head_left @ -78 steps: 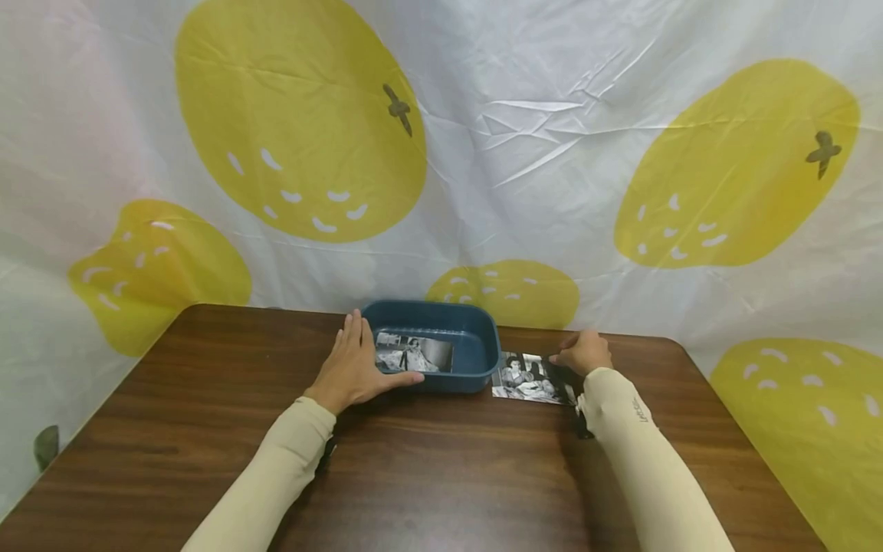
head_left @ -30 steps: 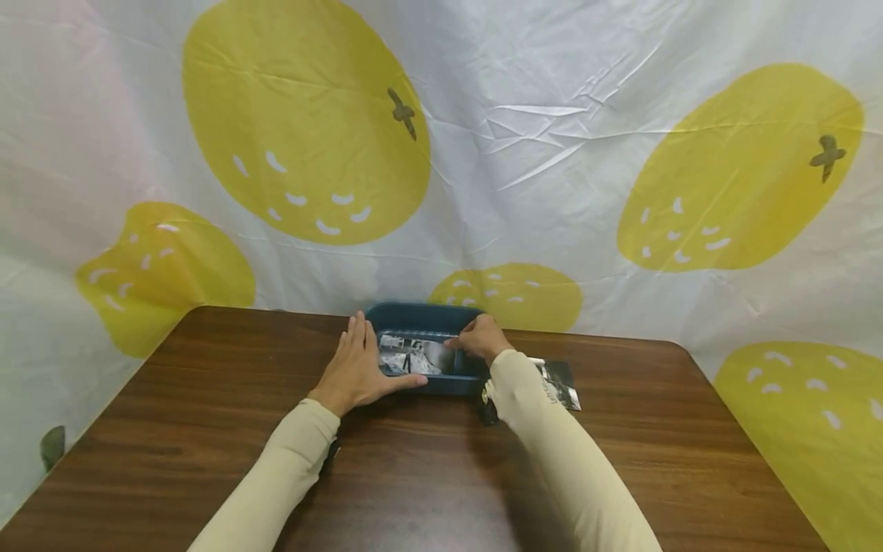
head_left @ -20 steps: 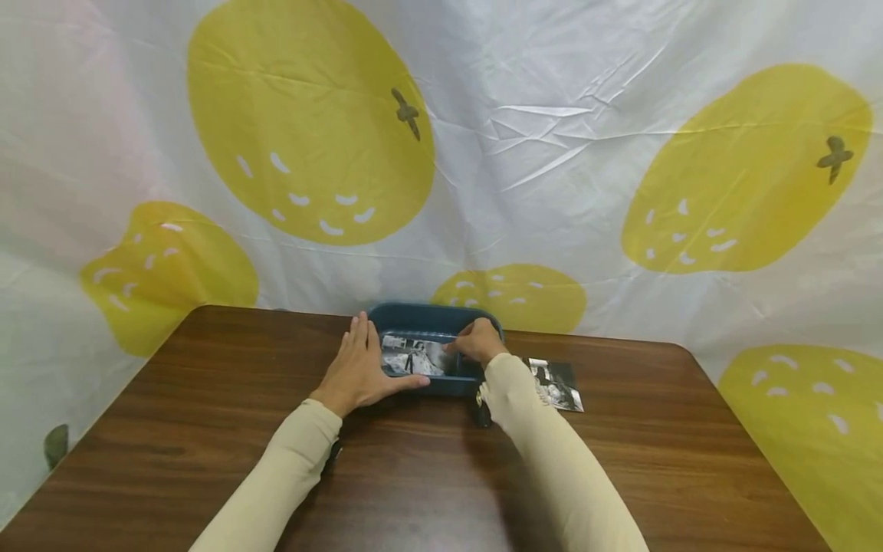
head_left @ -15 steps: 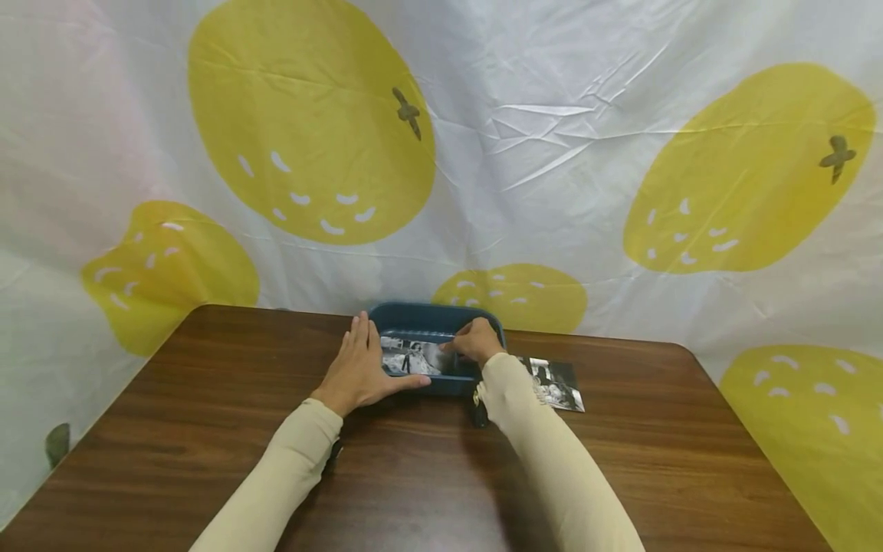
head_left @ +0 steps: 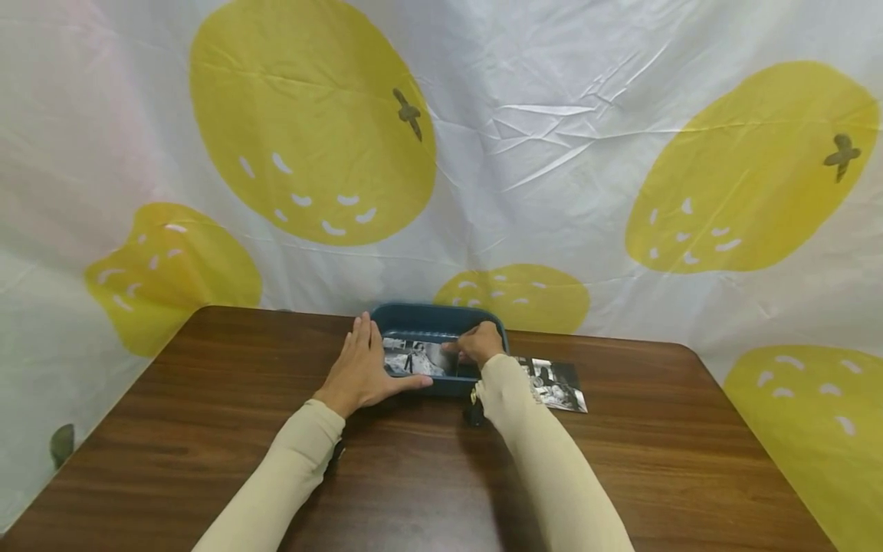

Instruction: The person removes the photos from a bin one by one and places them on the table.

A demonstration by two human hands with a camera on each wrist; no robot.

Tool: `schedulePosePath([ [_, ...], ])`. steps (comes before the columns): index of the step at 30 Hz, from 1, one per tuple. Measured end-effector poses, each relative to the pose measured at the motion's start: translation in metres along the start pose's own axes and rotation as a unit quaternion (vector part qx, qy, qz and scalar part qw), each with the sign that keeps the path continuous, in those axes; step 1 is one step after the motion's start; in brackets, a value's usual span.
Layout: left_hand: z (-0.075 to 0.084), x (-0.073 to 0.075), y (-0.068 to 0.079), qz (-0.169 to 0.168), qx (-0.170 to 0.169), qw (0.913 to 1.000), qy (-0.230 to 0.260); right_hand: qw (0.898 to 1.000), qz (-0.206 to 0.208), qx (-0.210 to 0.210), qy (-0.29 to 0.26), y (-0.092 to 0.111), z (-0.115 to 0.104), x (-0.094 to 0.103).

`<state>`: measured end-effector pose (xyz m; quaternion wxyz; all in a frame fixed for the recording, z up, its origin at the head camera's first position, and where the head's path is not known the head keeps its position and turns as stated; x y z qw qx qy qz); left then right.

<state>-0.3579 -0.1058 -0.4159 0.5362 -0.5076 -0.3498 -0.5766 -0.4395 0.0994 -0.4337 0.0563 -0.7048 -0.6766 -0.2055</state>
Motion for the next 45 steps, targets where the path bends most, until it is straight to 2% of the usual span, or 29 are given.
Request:
schedulePosePath([
  [10, 0.000, 0.000, 0.000, 0.005, -0.001, 1.0000, 0.007, 0.999, -0.010, 0.008, 0.039, -0.001, 0.001, -0.003],
  [20, 0.001, 0.001, 0.000, 0.002, -0.002, 1.0000, 0.002, 0.999, -0.010, 0.033, 0.033, -0.005, -0.001, -0.002],
  [25, 0.000, 0.000, 0.001, -0.005, 0.004, 1.0000, 0.006, 0.995, 0.006, 0.065, 0.080, -0.004, -0.007, 0.003],
  [30, 0.000, 0.000, 0.001, -0.005, 0.007, 0.9999, 0.009, 0.983, 0.031, 0.102, 0.150, 0.000, -0.018, 0.008],
  [33, 0.001, 0.001, 0.001, -0.001, 0.004, 1.0000, 0.007, 0.978, 0.040, 0.112, 0.170, 0.004, -0.025, 0.011],
  [45, 0.000, 0.000, 0.000, 0.003, 0.000, 1.0000, 0.005, 0.979, 0.045, 0.128, 0.154, 0.009, -0.035, 0.017],
])
Point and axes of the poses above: each hand's wrist, its own y-axis away from the middle knuckle, its own x-axis out of the back of the hand, z = x × y, the point moved 8 cm from there along -y, towards the middle knuckle, and after that the axes turned 9 degrees about -y, right-handed, at the moved point
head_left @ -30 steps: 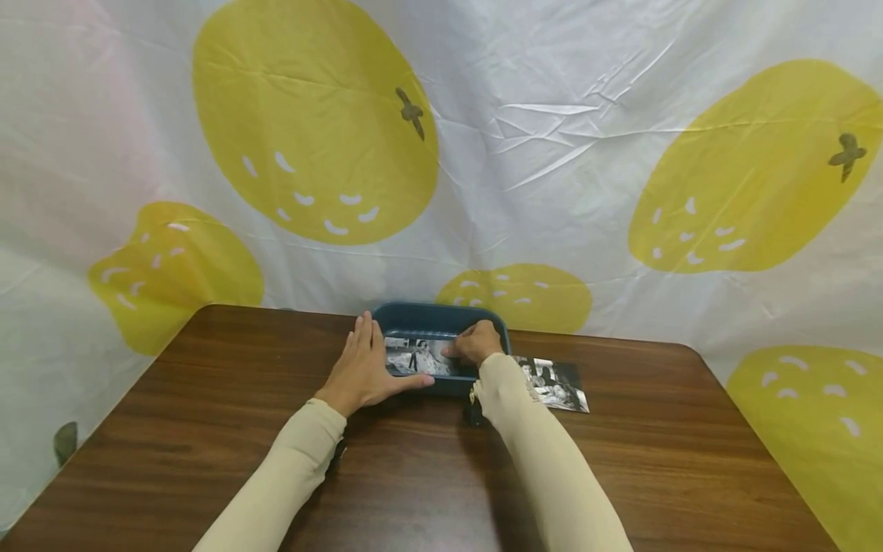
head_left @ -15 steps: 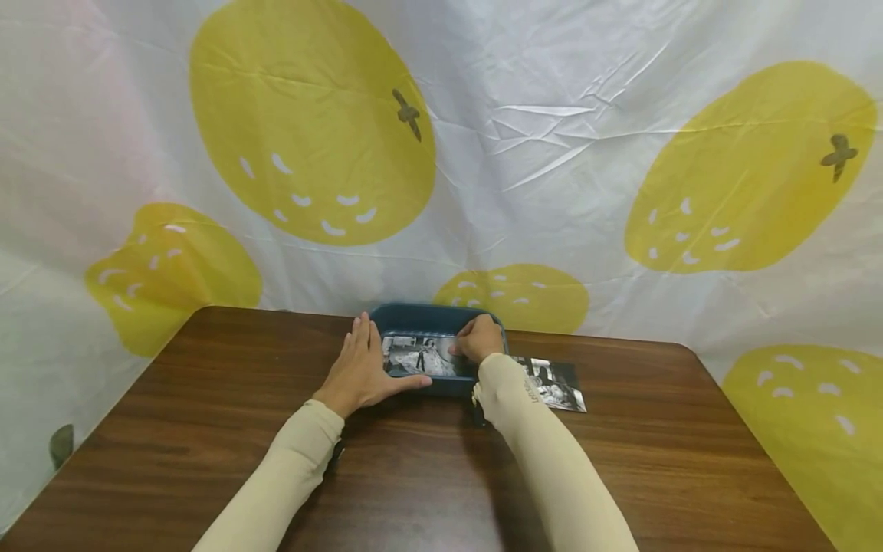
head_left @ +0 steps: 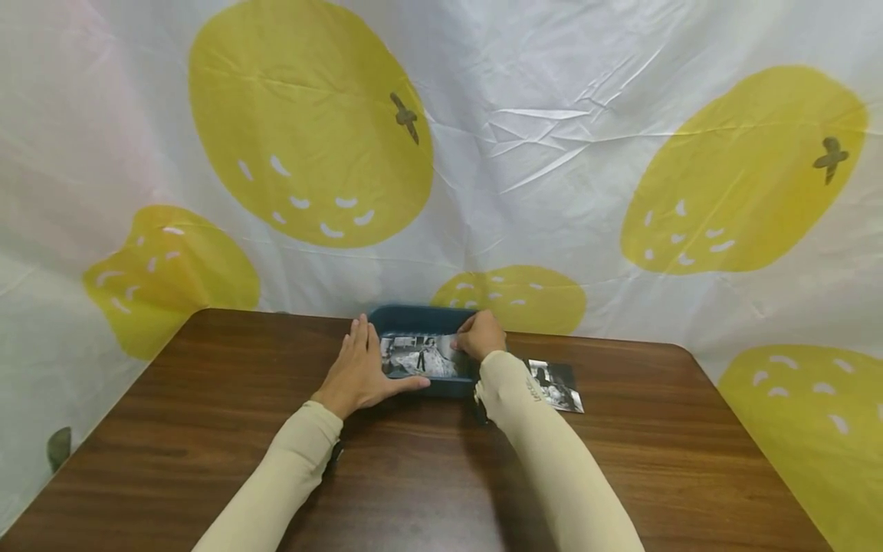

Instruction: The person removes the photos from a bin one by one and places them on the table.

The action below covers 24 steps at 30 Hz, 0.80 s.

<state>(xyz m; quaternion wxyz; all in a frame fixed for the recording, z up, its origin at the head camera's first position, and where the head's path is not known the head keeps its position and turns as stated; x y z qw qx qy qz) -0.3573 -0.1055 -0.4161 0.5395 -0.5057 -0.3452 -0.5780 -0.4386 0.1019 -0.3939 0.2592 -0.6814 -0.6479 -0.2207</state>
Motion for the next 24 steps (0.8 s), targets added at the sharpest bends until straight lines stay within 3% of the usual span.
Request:
schedulePosePath([
  [10, -0.001, -0.002, 0.000, 0.002, 0.002, 1.0000, -0.003, 0.990, -0.043, -0.021, -0.129, 0.001, 0.003, 0.006],
  [17, 0.000, -0.002, 0.001, 0.002, 0.001, 1.0000, -0.006, 0.983, -0.056, -0.054, -0.166, -0.002, 0.010, 0.016],
  [24, 0.000, -0.001, -0.001, -0.003, 0.004, 1.0000, -0.007, 0.980, -0.057, -0.057, -0.180, -0.002, 0.013, 0.043],
])
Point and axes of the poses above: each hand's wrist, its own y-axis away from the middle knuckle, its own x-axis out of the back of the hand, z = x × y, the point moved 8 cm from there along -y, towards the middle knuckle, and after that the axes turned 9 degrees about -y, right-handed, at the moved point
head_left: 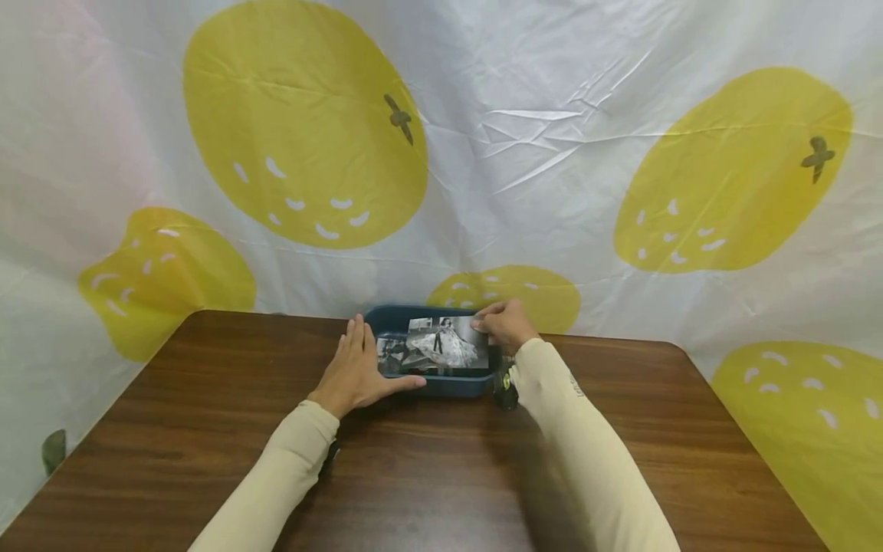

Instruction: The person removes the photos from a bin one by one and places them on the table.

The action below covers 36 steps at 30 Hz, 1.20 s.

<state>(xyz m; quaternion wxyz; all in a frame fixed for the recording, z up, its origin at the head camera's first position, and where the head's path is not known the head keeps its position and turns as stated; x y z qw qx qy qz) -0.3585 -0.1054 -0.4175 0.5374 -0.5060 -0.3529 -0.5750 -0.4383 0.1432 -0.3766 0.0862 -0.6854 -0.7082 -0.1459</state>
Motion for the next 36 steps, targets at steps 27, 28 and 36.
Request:
schedulePosePath([
  [27, 0.002, 0.003, 0.001, -0.007, -0.006, 1.0000, 0.002, 0.998, 0.034, -0.044, 0.030, 0.045, 0.067, 0.177],
  [28, 0.002, 0.002, 0.001, -0.008, -0.006, 0.9999, 0.002, 0.997, 0.038, -0.050, 0.034, 0.048, 0.071, 0.184],
  [36, 0.002, 0.003, 0.001, -0.008, -0.007, 0.9999, 0.003, 0.995, 0.054, -0.074, 0.049, 0.066, 0.104, 0.236],
])
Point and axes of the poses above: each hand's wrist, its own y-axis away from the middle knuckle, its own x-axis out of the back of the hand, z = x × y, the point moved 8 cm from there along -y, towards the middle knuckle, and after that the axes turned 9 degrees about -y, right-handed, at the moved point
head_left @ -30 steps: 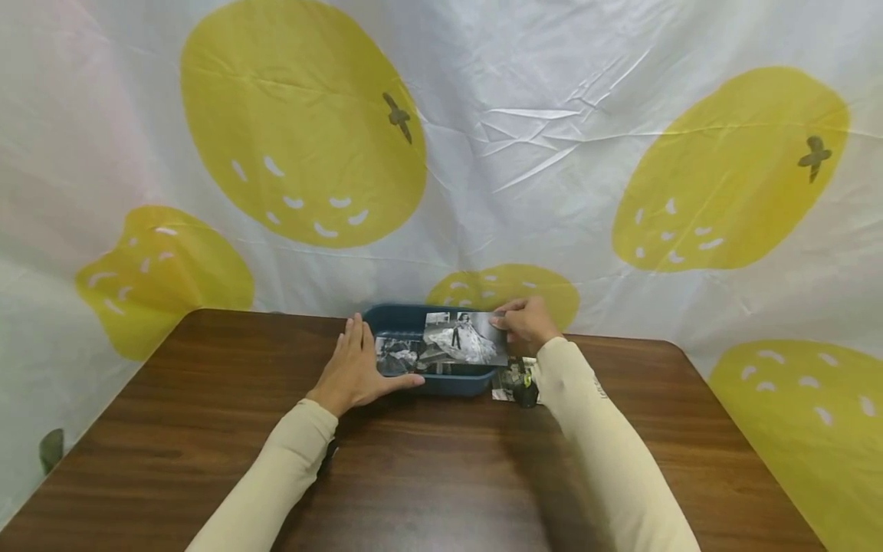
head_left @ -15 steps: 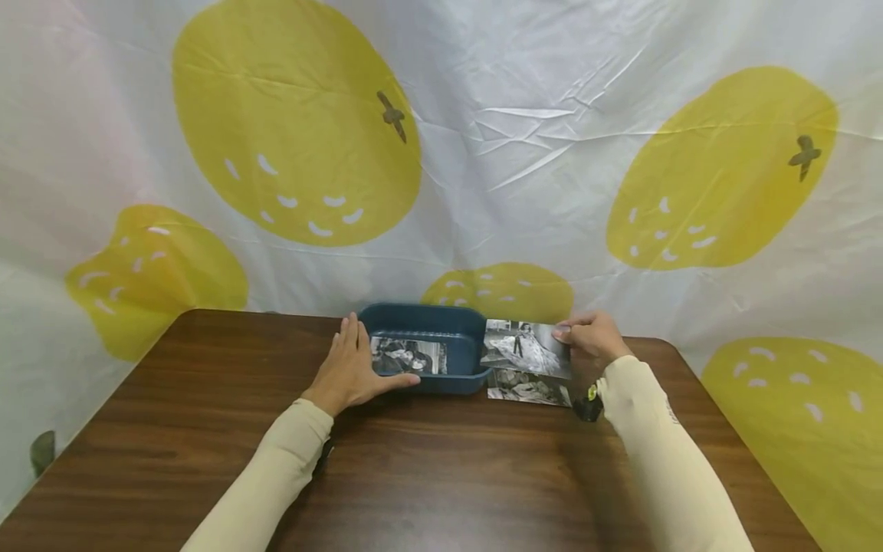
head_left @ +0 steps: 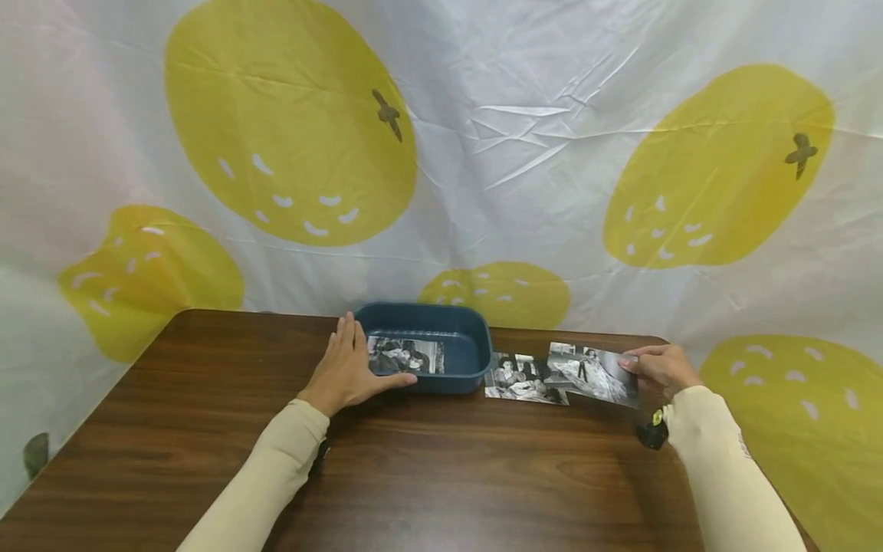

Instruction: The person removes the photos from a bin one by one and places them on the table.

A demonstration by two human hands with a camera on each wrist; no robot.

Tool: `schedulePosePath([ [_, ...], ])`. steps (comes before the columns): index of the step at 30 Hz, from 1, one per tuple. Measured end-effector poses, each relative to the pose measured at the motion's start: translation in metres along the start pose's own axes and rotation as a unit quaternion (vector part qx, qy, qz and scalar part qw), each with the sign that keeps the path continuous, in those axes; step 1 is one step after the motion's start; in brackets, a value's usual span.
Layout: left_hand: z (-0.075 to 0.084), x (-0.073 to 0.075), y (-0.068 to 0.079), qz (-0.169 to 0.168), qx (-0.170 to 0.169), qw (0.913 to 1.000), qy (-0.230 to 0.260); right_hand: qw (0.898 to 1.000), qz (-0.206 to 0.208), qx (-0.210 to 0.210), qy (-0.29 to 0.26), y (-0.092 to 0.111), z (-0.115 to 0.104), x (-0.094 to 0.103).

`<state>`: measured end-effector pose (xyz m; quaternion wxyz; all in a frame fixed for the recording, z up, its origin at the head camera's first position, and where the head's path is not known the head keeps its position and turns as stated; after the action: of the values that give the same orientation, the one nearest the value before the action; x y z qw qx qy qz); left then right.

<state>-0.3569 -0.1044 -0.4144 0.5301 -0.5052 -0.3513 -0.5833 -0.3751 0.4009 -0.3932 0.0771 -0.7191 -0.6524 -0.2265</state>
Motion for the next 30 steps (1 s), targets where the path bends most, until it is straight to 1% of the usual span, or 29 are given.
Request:
schedulePosePath([
  [5, 0.001, 0.001, 0.000, 0.001, -0.001, 1.0000, -0.005, 1.000, -0.007, -0.011, 0.021, 0.003, 0.027, 0.021],
  [9, 0.000, 0.000, 0.000, -0.004, 0.001, 1.0000, -0.001, 0.999, 0.003, -0.024, 0.031, 0.006, 0.045, 0.034],
  [12, 0.000, -0.001, 0.000, -0.004, 0.001, 1.0000, 0.003, 0.999, 0.015, -0.023, 0.036, 0.007, 0.052, 0.039],
  [15, -0.001, -0.002, -0.001, 0.001, 0.002, 1.0000, 0.003, 0.998, 0.026, 0.000, 0.056, 0.007, 0.051, 0.040],
  [19, -0.002, -0.003, 0.000, 0.003, 0.002, 1.0000, 0.004, 0.994, 0.053, 0.032, 0.093, 0.006, 0.046, 0.036],
  [22, -0.001, -0.004, 0.000, 0.002, 0.001, 1.0000, 0.006, 0.989, 0.085, 0.036, 0.114, 0.006, 0.044, 0.035],
  [25, -0.001, -0.004, -0.001, 0.005, 0.001, 1.0000, 0.008, 0.982, 0.114, 0.037, 0.148, 0.006, 0.041, 0.034],
  [30, -0.002, -0.002, -0.001, 0.006, 0.004, 0.9999, 0.008, 0.970, 0.146, 0.033, 0.192, 0.004, 0.039, 0.033],
])
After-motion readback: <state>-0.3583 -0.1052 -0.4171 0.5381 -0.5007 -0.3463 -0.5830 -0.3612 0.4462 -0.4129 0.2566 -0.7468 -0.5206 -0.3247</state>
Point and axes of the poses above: each hand's wrist, its own y-axis away from the middle knuckle, its own x-axis out of the back of the hand, z = x × y, the point moved 8 cm from there along -y, towards the middle knuckle, and after that the axes turned 9 degrees about -y, right-handed, at the moved point
